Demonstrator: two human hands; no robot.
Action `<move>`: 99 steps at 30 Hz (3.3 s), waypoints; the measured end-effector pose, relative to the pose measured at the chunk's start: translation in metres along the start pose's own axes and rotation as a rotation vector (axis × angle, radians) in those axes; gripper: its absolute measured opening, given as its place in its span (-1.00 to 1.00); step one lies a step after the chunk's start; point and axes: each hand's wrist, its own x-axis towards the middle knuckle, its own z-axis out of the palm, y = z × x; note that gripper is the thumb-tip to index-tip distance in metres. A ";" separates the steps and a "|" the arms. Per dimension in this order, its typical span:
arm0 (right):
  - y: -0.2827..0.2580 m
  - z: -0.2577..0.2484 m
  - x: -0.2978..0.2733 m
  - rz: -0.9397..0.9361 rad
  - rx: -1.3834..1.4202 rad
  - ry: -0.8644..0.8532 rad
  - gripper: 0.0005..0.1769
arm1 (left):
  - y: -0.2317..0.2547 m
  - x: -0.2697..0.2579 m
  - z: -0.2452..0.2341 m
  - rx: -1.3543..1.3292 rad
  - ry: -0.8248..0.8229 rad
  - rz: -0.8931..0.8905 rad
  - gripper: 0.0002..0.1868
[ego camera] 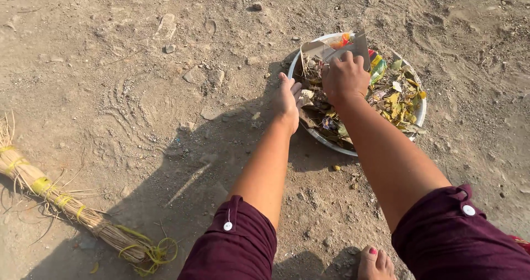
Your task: Picking up leaves and debris by hand and using a broom to sweep dirt into a tray.
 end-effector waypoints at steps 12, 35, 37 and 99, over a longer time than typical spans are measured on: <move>-0.088 0.021 -0.026 -0.518 0.089 0.144 -0.83 | 0.039 -0.016 -0.091 0.241 0.281 0.112 -0.15; -0.347 0.054 -0.174 -0.389 -0.081 -0.580 0.21 | 0.125 -0.176 -0.370 1.388 0.843 0.341 -0.38; -0.351 0.062 -0.172 -0.395 -0.095 -0.567 0.20 | 0.120 -0.171 -0.373 1.409 0.839 0.336 -0.38; -0.381 0.107 -0.144 -1.056 0.434 -0.216 -0.41 | 0.089 -0.158 -0.391 1.614 0.431 0.718 -0.20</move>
